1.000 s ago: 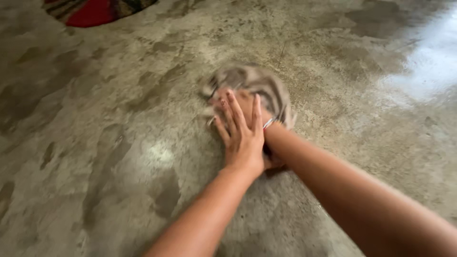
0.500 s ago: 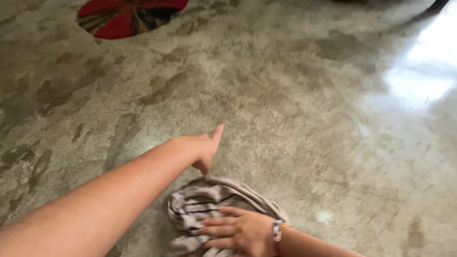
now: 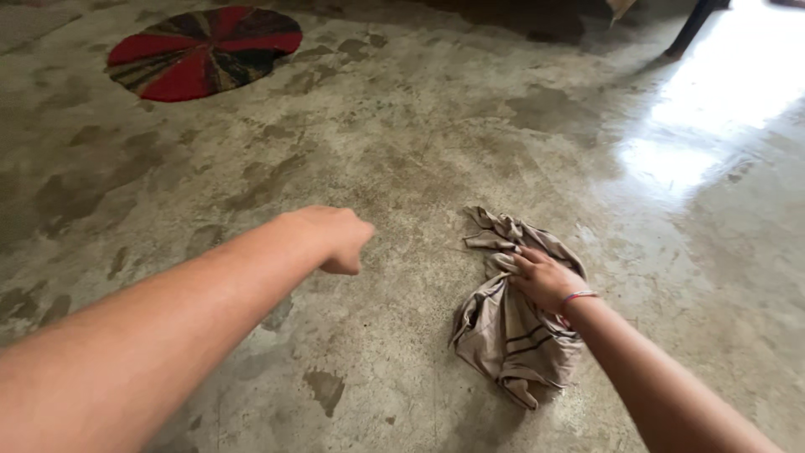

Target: The person wipes the concrete floor by hand using a cloth, rinses and wrings the cloth in a bucket of water, and moves a green mat to clean underneath it.

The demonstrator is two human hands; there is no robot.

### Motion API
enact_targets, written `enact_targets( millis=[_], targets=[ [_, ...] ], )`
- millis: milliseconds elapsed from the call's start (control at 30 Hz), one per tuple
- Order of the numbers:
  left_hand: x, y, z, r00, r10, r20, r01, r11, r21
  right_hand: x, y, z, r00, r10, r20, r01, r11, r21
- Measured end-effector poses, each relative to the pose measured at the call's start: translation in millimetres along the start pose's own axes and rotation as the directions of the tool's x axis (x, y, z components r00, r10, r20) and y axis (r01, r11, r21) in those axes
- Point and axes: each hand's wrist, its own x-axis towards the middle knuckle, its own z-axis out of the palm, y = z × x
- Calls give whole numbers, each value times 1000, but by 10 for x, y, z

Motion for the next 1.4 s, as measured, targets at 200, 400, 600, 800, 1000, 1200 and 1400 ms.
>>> enact_targets(
  millis=[200,400,600,800,1000,1200,1400],
  targets=[
    [-211,-315,675,999,32,4,-32,999,11,-421,-521,-184,997,-2,-83,2,1000,-4],
    [-69,-676,1000,996,-28,84,19,995,98,-675,-841,-500,999,-15,51,21,993,-114],
    [516,-629,963,992,-45,118,39,998,57,-278,-856,-493,991,107,-84,-115,989,-97],
    [1119,-423,1180,998,11,-55,-17,994,-108,92,-726,-474,992,118,-50,-126,972,-201],
    [1491,-179,1209,977,125,175,-115,991,-68,83,-712,-568,996,73,44,-62,975,-212],
    [1542,92,952,976,64,207,-77,996,55,151,-754,-480,991,132,34,-122,968,-218],
    [1483,115,818,989,-15,149,18,1000,-18,69,-797,-345,980,96,-176,-117,986,-115]
  ],
)
